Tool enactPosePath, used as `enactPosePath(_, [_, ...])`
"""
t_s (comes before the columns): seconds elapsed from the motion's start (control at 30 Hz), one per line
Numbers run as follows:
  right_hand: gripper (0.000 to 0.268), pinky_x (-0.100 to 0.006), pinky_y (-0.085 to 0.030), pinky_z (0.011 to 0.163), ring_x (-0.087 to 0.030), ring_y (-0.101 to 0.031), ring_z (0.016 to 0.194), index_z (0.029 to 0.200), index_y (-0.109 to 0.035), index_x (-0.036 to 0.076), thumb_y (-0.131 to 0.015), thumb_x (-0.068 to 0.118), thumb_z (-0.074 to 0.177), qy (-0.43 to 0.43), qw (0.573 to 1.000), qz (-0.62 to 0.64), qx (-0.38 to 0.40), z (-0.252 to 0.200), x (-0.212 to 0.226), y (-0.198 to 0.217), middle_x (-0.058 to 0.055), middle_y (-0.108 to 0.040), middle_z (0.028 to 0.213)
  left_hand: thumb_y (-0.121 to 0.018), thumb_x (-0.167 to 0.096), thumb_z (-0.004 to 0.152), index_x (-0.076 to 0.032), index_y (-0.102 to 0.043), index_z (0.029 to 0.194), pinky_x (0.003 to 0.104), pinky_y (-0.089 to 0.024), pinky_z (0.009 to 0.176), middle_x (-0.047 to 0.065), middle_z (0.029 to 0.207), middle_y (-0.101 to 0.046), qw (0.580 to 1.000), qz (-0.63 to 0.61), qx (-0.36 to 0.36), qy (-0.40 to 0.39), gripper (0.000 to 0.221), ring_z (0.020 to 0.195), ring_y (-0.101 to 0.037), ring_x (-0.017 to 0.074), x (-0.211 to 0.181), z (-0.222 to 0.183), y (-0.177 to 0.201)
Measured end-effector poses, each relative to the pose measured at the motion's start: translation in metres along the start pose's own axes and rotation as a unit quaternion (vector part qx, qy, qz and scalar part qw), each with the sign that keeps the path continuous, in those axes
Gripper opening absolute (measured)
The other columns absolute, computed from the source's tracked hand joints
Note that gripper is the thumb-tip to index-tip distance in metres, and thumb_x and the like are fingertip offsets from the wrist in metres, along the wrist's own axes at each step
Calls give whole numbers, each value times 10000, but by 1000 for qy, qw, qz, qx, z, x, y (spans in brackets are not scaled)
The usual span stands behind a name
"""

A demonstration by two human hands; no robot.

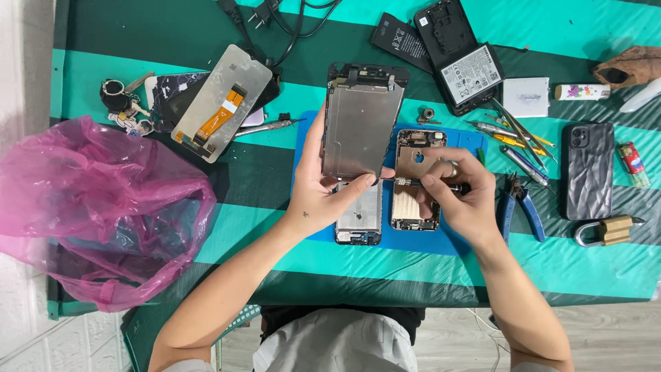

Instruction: Disassembling and inspecting internal components of a mobile phone using a screwdriver

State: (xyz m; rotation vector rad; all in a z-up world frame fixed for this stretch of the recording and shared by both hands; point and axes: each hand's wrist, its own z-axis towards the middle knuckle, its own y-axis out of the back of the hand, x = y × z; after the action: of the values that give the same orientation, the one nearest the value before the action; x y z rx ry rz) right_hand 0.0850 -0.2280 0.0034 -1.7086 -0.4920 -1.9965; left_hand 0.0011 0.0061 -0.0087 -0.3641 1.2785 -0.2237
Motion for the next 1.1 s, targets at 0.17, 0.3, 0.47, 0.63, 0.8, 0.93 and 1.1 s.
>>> enactPosePath(0.17, [199, -333, -563, 426, -253, -673, 409, 1109, -651, -143, -601, -164, 918, 5, 1000, 1, -2, -2, -8, 5, -192, -638, 622, -646, 143, 969, -140, -21, 1674, 483, -668, 912, 270, 1364, -637, 1000, -7, -1, 3, 984, 1105, -740, 460, -1, 0, 0])
enactPosePath(0.3, [202, -341, -572, 446, -256, -682, 417, 1105, -660, -140, -605, -172, 913, 9, 1000, -1, -2, -2, -7, 7, -192, -647, 637, -646, 141, 970, -145, -15, 1674, 487, -670, 921, 268, 1377, -630, 1000, -26, -6, 8, 987, 1113, -735, 465, -11, 3, -13])
enactPosePath(0.47, [204, -352, -578, 430, -267, -671, 431, 1117, -644, -149, -608, -158, 916, -7, 999, 36, -6, -4, -12, 10, -212, -614, 653, -650, 144, 965, -141, -14, 1676, 491, -670, 928, 260, 1337, -654, 1000, -26, -10, 11, 996, 1107, -742, 458, -16, 4, -18])
enactPosePath(0.63, [176, -223, -516, 475, -162, -642, 499, 1147, -638, 15, -677, 88, 992, -76, 997, -18, -12, -6, 9, 3, -57, -633, 790, -691, -48, 1017, -172, -73, 1655, 433, -671, 1025, 148, 1649, -379, 996, -7, -34, 83, 897, 1112, -788, 430, -26, 0, -22])
enactPosePath(0.8, [185, -224, -508, 508, -157, -648, 521, 1153, -633, 17, -678, 99, 994, -59, 998, 14, -2, -6, 5, 4, -27, -612, 817, -695, -20, 1007, -170, -76, 1657, 520, -672, 1042, 125, 1714, -238, 995, -57, -37, 73, 911, 1130, -757, 505, -23, -2, -22])
enactPosePath(0.93, [200, -226, -497, 520, -163, -641, 515, 1165, -622, 9, -678, 84, 988, -51, 998, 37, 6, -5, 2, 4, -30, -600, 815, -694, -33, 1011, -174, -73, 1657, 502, -665, 1059, 134, 1712, -247, 995, -51, -32, 78, 908, 1146, -755, 490, -27, -2, -22])
enactPosePath(1.1, [210, -235, -511, 528, -179, -622, 523, 1179, -615, -1, -675, 43, 983, -41, 996, 76, 17, -5, 0, 5, -50, -604, 849, -700, -45, 1003, -187, -64, 1655, 491, -676, 1032, 135, 1692, -294, 994, -47, -37, 87, 922, 1126, -765, 466, -30, -1, -23])
